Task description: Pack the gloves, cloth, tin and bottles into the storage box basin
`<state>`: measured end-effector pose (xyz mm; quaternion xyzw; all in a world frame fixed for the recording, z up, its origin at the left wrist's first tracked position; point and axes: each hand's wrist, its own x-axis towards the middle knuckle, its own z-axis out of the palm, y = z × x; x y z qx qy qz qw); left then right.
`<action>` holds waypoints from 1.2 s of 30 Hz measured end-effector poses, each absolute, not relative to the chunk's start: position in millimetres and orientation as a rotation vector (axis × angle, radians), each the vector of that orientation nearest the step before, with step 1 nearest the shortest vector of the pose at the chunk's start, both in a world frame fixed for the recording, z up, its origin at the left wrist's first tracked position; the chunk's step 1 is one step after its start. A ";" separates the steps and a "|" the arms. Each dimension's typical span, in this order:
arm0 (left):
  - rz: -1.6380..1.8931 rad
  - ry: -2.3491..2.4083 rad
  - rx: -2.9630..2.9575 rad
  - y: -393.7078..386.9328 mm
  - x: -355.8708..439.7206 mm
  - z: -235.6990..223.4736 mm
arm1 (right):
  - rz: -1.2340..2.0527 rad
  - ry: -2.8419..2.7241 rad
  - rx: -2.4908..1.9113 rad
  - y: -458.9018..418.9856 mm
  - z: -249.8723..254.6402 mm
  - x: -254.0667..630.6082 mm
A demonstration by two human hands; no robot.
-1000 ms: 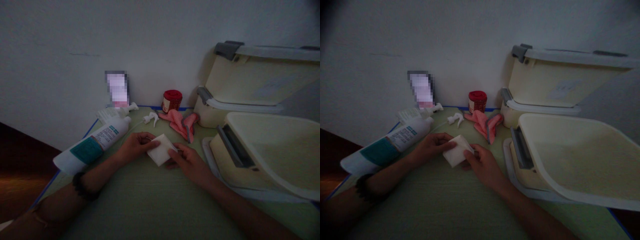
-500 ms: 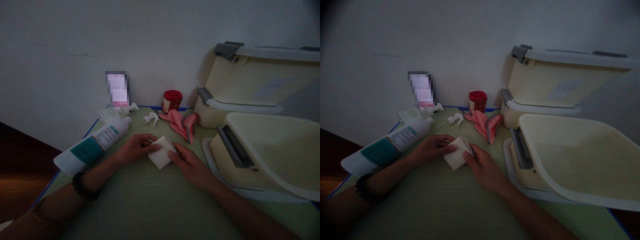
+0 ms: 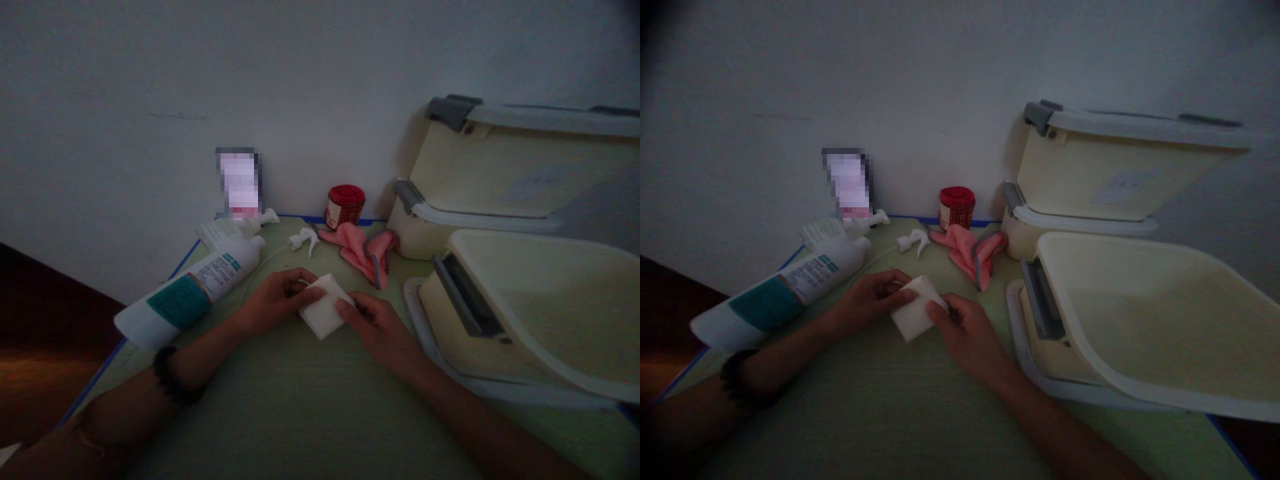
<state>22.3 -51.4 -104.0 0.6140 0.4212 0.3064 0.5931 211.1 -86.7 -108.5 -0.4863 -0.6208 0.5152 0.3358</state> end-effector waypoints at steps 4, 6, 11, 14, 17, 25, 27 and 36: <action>0.704 1.008 1.439 -51.5 22.6 -104.6 | 1.352 -1.619 -1.282 -86.9 -109.6 211.5; 0.695 1.010 1.444 -51.7 22.9 -104.4 | 1.390 -1.603 -1.250 -86.7 -109.2 211.9; 0.671 0.985 1.436 -52.2 23.9 -104.1 | 1.472 -1.590 -1.143 -85.1 -107.5 213.8; 0.671 1.002 1.436 -52.3 24.3 -104.6 | 1.469 -1.621 -1.145 -84.7 -107.3 214.8; 0.694 1.020 1.452 -52.3 24.5 -104.1 | 1.420 -1.663 -1.186 -85.8 -107.4 214.6; 0.767 1.037 1.448 -53.4 23.5 -100.3 | 1.275 -1.729 -1.308 -90.3 -108.3 209.9; 0.779 1.029 1.457 -53.6 23.5 -100.4 | 1.254 -1.733 -1.311 -90.5 -109.1 209.8; 0.770 0.992 1.476 -53.4 24.2 -102.6 | 1.366 -1.690 -1.252 -86.6 -104.8 212.8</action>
